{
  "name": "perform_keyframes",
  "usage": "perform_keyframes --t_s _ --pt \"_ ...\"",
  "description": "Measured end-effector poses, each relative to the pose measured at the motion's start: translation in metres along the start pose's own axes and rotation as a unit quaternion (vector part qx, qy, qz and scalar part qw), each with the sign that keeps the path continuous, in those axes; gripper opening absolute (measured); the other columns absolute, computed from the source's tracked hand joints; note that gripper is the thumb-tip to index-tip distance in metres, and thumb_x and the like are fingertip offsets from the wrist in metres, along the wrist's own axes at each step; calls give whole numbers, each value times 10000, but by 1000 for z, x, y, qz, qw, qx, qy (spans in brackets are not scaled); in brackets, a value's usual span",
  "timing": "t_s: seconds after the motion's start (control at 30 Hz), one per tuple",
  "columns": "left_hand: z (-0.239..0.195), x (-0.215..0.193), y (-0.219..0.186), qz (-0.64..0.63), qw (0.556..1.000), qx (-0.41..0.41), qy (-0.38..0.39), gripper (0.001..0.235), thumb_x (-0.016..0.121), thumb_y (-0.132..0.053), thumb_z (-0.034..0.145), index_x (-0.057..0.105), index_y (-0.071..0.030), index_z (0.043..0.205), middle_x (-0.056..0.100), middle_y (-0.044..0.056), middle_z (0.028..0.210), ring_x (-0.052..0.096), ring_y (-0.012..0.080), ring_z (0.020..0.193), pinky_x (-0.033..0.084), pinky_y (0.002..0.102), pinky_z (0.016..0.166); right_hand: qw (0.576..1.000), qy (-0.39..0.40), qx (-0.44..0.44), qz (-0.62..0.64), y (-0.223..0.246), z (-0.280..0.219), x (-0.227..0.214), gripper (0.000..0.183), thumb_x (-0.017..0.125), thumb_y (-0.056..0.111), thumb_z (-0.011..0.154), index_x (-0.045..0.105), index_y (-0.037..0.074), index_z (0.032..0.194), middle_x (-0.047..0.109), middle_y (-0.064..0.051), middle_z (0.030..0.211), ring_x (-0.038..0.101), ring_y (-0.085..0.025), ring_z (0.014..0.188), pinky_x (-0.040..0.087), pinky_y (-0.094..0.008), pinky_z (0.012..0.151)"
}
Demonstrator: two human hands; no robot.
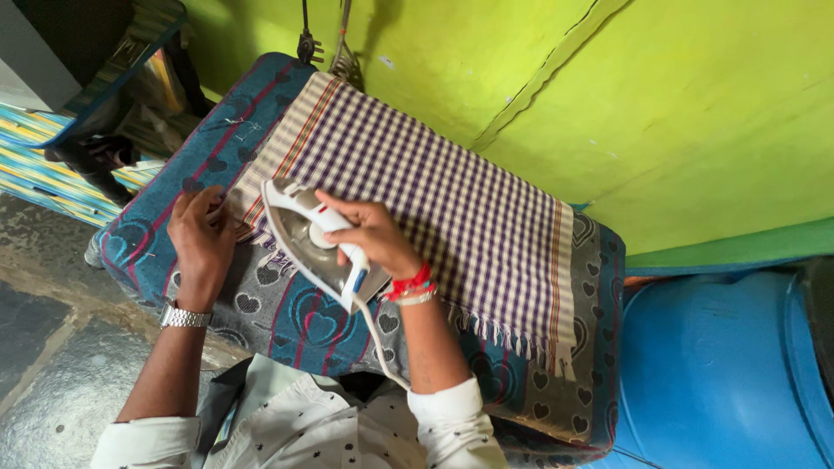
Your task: The person irons a checkered cloth by moving an iron back and forth across its surface while using their other hand to smooth the fabric.
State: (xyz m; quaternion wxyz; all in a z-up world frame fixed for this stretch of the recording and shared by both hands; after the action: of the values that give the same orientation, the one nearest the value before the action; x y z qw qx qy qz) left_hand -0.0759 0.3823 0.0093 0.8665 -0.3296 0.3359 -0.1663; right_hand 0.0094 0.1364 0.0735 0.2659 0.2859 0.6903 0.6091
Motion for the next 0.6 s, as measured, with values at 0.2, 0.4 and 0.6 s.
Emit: perform_keyframes --t_s 0.2,0.4,0.6 --pt "-5 3 4 -10 1000 -9 4 296 677 22 975 690 17 1271 706 173 1081 686 320 957 556 423 880 998 -47 -40 9 -1 32 35 626 714 5 873 520 61 1465 747 -176 972 674 -115 545 583 -229 466" --pt "-14 -3 7 79 997 -11 -4 298 714 -73 959 717 -38 1256 745 92 1040 632 305 1009 442 462 982 998 -40 -28 -43 5 44 42 617 691 18 875 507 64 1462 748 -173 988 660 -104 510 565 -218 430" --pt "-16 -5 6 124 992 -14 -16 352 746 -155 927 734 -89 1273 748 42 1119 580 270 1087 351 453 997 995 -47 -40 -75 4 10 55 582 725 40 883 563 39 1442 777 -159 930 666 -97 521 551 -212 459"
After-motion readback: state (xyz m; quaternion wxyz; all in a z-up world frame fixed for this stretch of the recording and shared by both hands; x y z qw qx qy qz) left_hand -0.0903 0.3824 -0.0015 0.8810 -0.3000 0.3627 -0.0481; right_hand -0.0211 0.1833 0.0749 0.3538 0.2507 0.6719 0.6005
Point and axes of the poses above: each hand's wrist, its own z-axis towards the middle knuckle, its own x-axis out of the palm, y = z × x, the point moved 5 cm from there along z, towards the middle knuckle
